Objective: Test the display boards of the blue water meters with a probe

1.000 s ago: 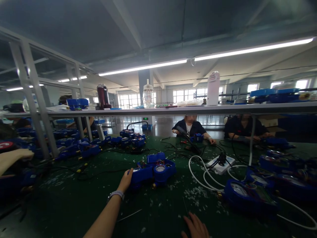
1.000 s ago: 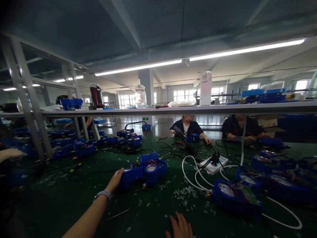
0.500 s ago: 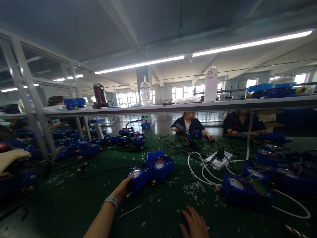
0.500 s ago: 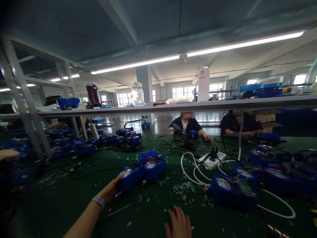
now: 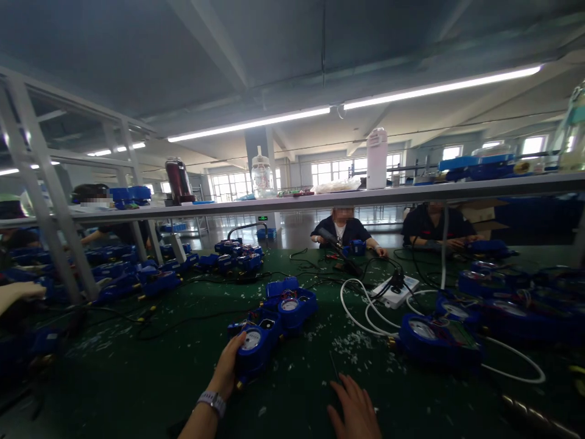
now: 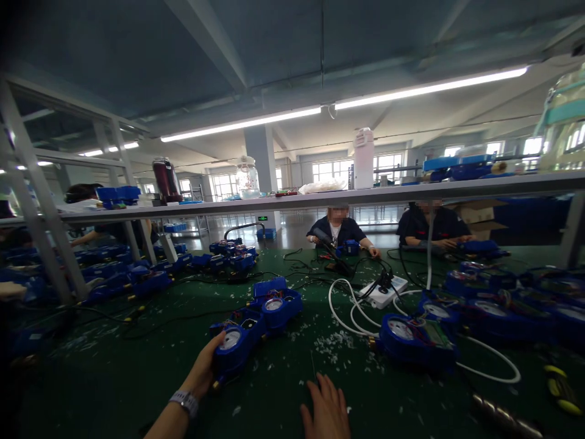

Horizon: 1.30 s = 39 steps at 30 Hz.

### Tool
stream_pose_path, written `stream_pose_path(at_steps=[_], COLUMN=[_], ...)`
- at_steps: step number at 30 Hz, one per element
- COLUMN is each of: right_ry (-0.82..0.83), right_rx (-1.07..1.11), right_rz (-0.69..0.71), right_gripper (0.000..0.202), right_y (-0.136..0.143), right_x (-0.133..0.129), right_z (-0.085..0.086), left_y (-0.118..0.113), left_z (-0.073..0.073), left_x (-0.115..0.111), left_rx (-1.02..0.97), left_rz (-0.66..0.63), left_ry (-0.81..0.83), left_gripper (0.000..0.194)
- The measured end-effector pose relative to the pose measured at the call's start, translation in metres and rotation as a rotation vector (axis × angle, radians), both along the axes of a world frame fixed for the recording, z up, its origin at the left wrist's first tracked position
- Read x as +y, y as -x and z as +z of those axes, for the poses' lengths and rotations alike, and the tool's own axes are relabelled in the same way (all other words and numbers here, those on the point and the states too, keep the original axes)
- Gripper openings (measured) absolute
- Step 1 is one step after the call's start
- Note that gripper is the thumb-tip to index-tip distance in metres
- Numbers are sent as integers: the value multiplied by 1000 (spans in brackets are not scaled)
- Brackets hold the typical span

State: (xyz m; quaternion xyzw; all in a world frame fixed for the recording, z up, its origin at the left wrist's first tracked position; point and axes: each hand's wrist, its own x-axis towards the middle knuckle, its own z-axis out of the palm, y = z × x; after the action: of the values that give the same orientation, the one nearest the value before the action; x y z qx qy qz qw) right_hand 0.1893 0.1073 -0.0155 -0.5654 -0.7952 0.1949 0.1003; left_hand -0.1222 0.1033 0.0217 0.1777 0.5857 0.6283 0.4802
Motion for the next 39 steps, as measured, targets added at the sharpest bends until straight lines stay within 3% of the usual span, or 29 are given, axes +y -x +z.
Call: stream_pose_path(at_steps=[7,14,20,26,32,39], right_ry=[-77,-106,-152,-227,-290,-235], right_rx=[-21,11,118,339,689,898], right_rz=[-130,-199,-201,-208,-195,-134], right_gripper=[51,50,47,44,53,53], right_y=[-7,-12,-12,-13,-7,6], right_x=[2,5,5,8,8,-7], right_z=[-5,-9,-13,-19,-12,-4], left_y=[-17,-50,-76,-70,-65,-83], left_z=[-2,-5,0,-16,-27,-10], left_x=[-23,-49,-70,-84,-84,-62], left_rx=[34,230,358,553,648,727], left_rz=[25,-68,-221,-398,-495,-671], left_ry=[23,-187,-270,-249,-209,-336], left_gripper=[65,82,88,83,83,71])
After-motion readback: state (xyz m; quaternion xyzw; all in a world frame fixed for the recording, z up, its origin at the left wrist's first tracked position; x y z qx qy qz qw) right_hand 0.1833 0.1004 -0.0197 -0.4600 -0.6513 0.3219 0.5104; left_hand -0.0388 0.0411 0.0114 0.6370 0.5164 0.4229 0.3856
